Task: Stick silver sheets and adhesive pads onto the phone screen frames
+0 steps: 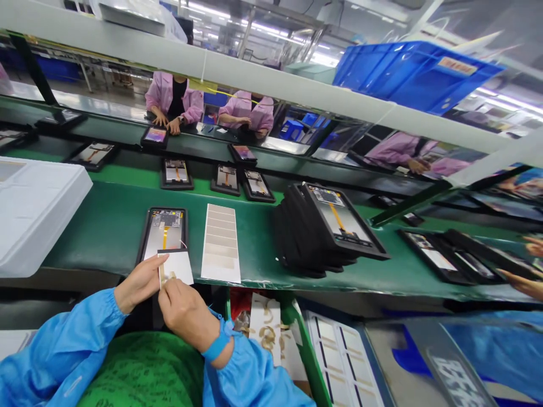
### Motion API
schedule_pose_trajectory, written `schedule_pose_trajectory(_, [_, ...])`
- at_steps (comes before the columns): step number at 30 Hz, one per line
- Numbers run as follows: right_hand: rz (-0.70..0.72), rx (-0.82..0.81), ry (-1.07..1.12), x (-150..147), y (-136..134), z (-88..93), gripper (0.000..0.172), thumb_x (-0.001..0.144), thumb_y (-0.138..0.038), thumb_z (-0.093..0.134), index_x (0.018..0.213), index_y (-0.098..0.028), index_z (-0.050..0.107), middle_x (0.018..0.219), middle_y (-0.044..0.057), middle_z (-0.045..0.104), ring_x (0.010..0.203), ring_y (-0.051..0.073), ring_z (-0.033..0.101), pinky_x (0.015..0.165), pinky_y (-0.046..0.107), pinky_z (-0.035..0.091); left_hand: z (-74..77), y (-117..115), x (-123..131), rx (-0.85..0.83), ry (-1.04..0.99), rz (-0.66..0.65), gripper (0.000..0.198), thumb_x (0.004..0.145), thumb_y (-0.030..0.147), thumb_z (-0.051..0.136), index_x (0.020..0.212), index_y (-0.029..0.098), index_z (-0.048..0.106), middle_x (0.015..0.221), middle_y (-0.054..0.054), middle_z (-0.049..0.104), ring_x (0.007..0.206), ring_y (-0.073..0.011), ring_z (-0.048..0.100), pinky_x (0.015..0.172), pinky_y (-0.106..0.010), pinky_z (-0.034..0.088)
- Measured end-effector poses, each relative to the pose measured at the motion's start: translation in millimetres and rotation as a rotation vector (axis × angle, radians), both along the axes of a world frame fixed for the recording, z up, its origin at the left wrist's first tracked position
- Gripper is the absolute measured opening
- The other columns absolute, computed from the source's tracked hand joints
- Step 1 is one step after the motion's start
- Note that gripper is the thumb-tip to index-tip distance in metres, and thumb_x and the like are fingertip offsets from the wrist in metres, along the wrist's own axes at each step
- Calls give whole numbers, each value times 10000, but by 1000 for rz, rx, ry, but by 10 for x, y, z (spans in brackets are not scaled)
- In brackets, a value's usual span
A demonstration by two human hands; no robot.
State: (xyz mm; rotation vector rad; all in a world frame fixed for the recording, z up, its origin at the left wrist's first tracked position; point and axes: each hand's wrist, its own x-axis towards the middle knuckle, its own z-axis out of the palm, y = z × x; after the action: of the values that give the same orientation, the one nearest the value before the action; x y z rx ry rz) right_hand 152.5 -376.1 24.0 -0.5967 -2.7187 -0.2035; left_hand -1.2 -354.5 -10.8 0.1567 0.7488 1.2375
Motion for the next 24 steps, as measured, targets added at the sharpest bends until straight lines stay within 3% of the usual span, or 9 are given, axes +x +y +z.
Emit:
schedule_pose_trajectory(6, [43,37,-14,29,-65,-159,197,953,-65,451,870,-164,600,746,58,586,694,194,548,647,328,483,-36,-68,45,-14,-20,-67,427,922,304,630,1312,134,603,1075,-130,738,958,-245,709,883,-355,537])
schedule_pose_trajectory(10, [-99,-142,260,69,-22,-350,201,945,-82,419,844,-191,555,747,46,591,710,186,570,647,306,490,-44,-138,129,16,-65,-187,436,958,353,573,1341,146,590,1137,-131,726,1040,-251,690,953,-372,510])
schedule_pose_trajectory(14, [-455,-425,698,366,39,-432,122,924,-155,475,859,-202,568,789,26,631,705,155,609,658,271,508,-13,-221,290,29,-140,-312,464,966,381,549,1368,149,570,1185,-144,712,1095,-266,674,1001,-400,485])
schedule_pose_trajectory(18, [-984,-406,938,1194,-86,-619,156,922,-327,544,908,-194,624,802,42,683,714,186,650,693,310,528,21,-273,422,-12,-193,-430,556,937,475,566,1396,161,545,1212,-163,700,1109,-297,672,1015,-447,473])
schedule_pose_trajectory(21, [-1241,-421,743,1896,-279,-920,144,867,-295,579,862,-183,669,812,98,716,743,253,699,720,371,535,29,-269,472,-21,-184,-443,599,913,529,576,1396,177,544,1225,-165,694,1115,-311,670,1022,-473,465])
schedule_pose_trajectory(24, [-1376,-542,357,2203,-427,-1110,140,819,-175,583,734,-187,693,661,120,684,677,304,717,637,385,521,21,-251,533,-13,-165,-399,612,900,555,583,1387,185,553,1238,-161,689,1138,-315,660,1037,-478,456])
